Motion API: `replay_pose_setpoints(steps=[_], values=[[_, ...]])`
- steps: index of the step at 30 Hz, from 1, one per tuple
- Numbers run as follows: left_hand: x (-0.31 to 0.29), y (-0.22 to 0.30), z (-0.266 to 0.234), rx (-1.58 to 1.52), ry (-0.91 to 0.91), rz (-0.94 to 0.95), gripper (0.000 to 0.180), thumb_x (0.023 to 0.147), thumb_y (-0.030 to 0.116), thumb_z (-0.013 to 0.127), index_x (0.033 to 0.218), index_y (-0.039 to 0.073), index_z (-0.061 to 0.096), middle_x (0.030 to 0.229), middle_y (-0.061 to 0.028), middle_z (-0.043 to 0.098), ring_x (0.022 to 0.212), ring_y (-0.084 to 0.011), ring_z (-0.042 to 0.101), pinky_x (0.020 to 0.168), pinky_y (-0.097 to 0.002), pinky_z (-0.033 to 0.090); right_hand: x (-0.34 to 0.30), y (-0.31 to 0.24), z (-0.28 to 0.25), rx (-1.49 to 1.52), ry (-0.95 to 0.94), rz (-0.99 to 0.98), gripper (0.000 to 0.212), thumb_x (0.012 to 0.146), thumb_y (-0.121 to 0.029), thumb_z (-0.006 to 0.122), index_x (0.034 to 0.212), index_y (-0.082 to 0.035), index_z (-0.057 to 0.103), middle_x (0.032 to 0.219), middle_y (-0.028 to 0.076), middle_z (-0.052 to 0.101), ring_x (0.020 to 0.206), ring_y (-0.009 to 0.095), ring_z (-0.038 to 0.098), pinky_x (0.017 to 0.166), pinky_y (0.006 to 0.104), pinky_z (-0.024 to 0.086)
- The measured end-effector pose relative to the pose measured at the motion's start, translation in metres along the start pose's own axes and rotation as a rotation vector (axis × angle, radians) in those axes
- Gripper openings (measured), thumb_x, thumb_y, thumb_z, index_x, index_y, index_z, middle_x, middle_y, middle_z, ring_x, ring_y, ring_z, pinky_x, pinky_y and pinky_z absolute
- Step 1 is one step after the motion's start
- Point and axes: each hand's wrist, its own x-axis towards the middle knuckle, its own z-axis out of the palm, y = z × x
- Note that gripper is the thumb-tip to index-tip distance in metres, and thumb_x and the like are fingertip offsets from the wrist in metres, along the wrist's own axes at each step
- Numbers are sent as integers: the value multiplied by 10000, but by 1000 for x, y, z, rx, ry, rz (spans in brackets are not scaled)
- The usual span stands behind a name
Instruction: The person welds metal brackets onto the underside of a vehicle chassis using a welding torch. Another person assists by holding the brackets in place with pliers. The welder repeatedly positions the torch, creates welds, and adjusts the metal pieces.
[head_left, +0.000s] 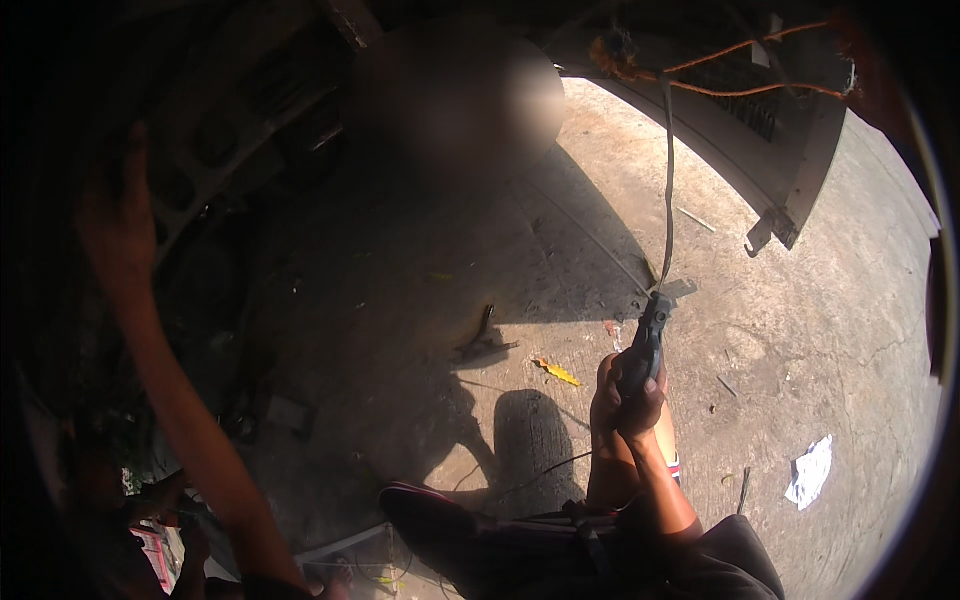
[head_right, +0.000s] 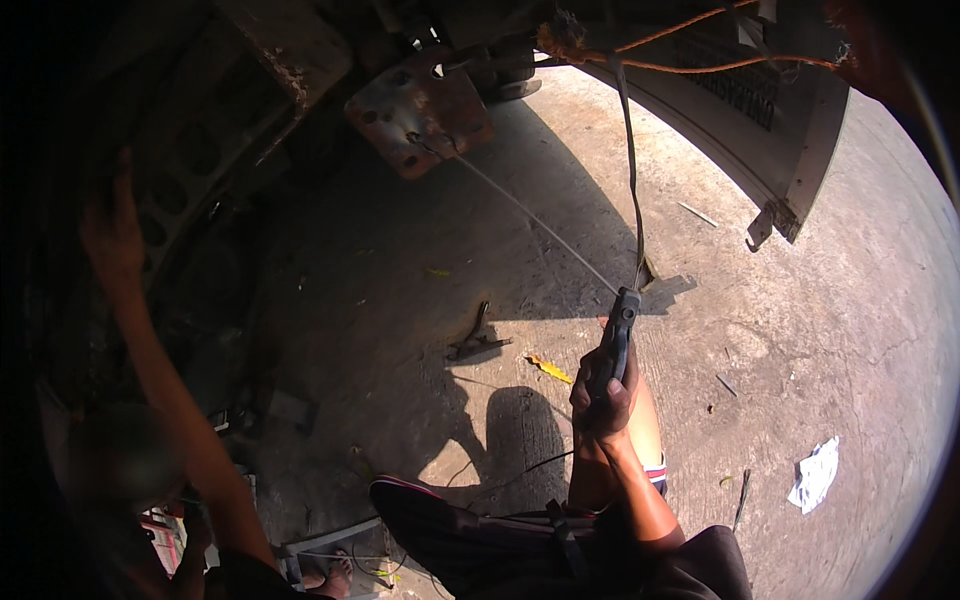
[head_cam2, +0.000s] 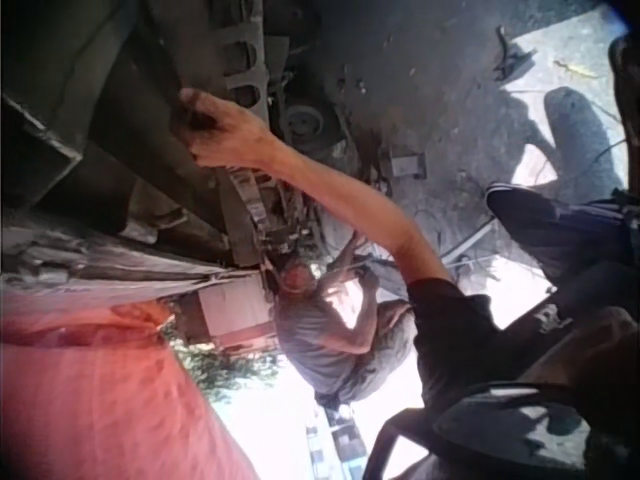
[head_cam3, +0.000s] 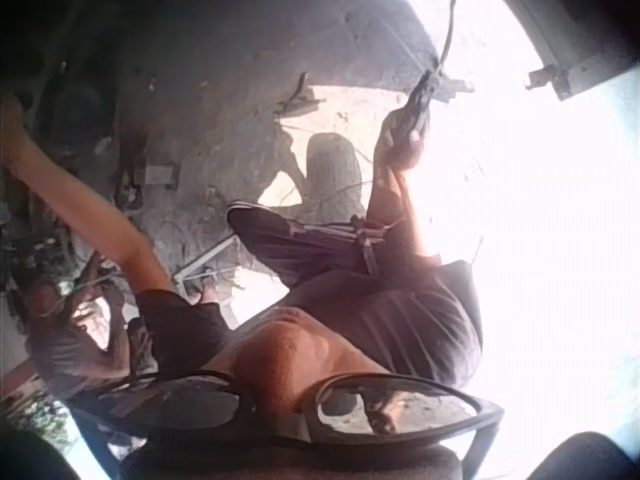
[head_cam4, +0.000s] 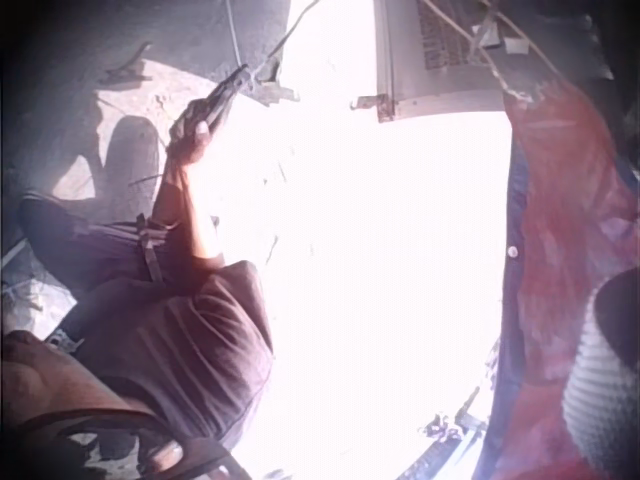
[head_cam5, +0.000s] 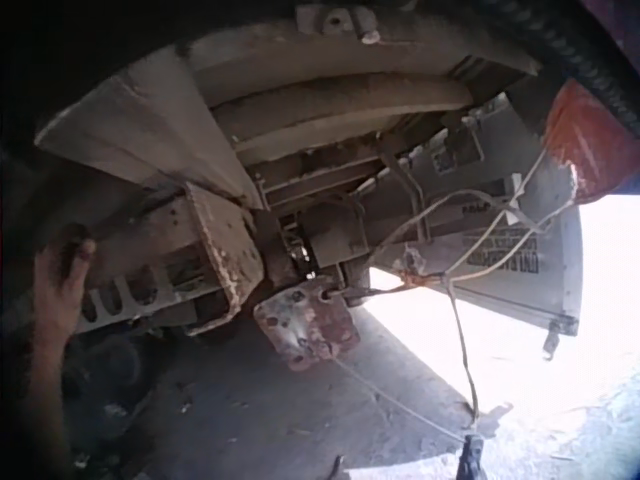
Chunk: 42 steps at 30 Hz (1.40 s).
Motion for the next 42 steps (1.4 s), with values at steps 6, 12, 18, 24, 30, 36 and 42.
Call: replay_pose_setpoints(steps=[6, 12, 18, 24, 30, 36, 42], values=[[-9, -13, 10, 106, 149, 153, 347, 1029, 269, 451, 1333, 187, 598, 1313, -174, 589, 1151, -355, 604, 955, -415, 495, 9, 10, 9, 62, 28, 19, 679, 717, -496, 745, 1080, -30, 410, 722, 66, 487, 418, 103, 461, 336, 229, 386], [-6, -27, 11, 261, 160, 319, 340, 1043, 247, 419, 1326, 216, 606, 1273, -163, 620, 1088, -320, 650, 869, -386, 544, 10, 13, 4, 62, 19, 24, 692, 725, -505, 740, 1099, -27, 408, 726, 68, 490, 422, 103, 466, 340, 228, 392], [-9, -19, 12, 146, 162, 159, 389, 1028, 343, 446, 1254, 95, 644, 1181, -216, 655, 1101, -340, 643, 889, -422, 529, 10, 12, 5, 28, 25, 14, 705, 730, -521, 731, 1115, -26, 408, 738, 69, 492, 424, 98, 468, 342, 222, 394], [-6, -4, 11, -64, 204, -98, 688, 1006, 563, 382, 1183, -52, 634, 975, -235, 680, 809, -301, 644, 765, -367, 490, 9, 10, 7, -4, 30, 10, 718, 728, -532, 729, 1122, -22, 412, 729, 56, 483, 423, 88, 462, 342, 212, 385], [-6, 8, 10, -87, 192, -199, 799, 986, 647, 313, 1143, -70, 629, 654, -137, 529, 614, -203, 404, 579, -375, 379, 10, 9, 8, -40, 33, -27, 774, 728, -550, 733, 1168, -5, 405, 700, 30, 460, 419, 74, 429, 341, 211, 373], [-7, 3, 11, -109, 215, -191, 707, 1009, 580, 321, 957, -63, 611, 724, -198, 587, 653, -283, 511, 628, -423, 408, 5, 13, 14, -200, 23, -201, 959, 717, -567, 752, 1338, 42, 349, 694, -6, 425, 472, 54, 401, 382, 188, 307], [-10, -29, 18, -80, 218, -102, 565, 1010, 502, 360, 976, -24, 564, 657, -111, 490, 571, -244, 411, 523, -422, 334, 4, 13, 13, -271, 32, -215, 1059, 724, -615, 738, 1435, 32, 295, 690, -12, 420, 476, 54, 416, 404, 192, 324]])
